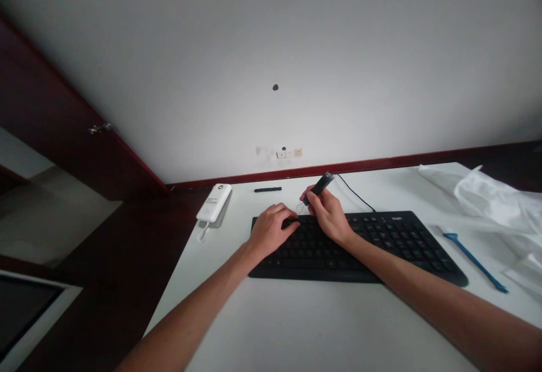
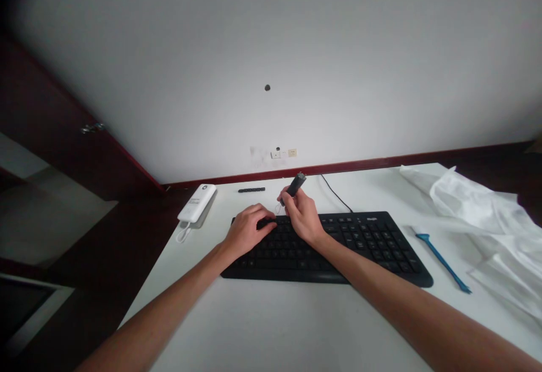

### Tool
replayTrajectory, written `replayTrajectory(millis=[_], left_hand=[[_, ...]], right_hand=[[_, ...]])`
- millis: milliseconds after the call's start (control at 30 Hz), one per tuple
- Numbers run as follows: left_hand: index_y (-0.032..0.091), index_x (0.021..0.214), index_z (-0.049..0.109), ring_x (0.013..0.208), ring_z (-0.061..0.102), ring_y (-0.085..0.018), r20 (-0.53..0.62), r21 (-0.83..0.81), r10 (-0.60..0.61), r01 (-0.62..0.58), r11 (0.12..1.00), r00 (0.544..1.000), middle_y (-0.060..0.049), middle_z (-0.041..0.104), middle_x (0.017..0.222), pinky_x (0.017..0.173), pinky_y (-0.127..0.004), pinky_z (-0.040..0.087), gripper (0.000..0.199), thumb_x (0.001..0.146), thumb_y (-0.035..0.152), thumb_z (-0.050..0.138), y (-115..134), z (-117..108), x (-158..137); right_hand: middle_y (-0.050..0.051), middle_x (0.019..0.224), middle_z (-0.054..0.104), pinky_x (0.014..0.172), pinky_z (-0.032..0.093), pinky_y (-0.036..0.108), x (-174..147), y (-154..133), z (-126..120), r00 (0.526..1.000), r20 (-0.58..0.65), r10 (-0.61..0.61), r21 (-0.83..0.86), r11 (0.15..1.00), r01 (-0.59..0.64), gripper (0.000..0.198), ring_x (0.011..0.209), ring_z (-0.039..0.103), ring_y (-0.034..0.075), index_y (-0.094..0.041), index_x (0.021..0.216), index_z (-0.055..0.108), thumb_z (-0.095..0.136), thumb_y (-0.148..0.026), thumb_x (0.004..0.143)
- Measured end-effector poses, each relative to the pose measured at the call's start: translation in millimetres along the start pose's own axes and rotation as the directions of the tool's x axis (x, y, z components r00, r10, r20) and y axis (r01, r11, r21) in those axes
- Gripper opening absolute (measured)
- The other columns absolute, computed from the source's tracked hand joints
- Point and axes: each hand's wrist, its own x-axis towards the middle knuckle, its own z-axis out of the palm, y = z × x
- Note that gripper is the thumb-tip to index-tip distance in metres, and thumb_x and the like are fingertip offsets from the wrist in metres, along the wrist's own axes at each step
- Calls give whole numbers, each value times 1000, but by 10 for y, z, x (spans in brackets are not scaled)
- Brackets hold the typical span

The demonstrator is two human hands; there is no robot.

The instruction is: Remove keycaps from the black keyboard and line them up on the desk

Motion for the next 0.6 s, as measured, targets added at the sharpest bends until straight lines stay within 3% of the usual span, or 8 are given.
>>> replayTrajectory(millis=[333, 600], left_hand=[[23, 97, 73, 95, 65, -19, 18, 34, 1, -1, 999, 1000, -1, 70, 99, 86, -32, 50, 4, 93, 23, 73, 3, 1, 19], [20, 94, 69, 91, 63, -19, 36, 20, 6, -6, 1000, 999, -1, 68, 94, 82, -31, 49, 3, 93, 20, 73, -10, -8, 38]], right_hand=[[-1, 55, 56, 51, 39, 29, -29, -17, -5, 1000, 19, 15, -158, 987, -12, 32, 49, 50, 16, -21, 89, 66, 56, -51, 96], [1, 64, 64, 53, 41, 30, -41, -4, 0, 999, 31, -11, -199, 980, 17, 24, 53, 57, 18, -23, 91, 65, 58, -46, 95]])
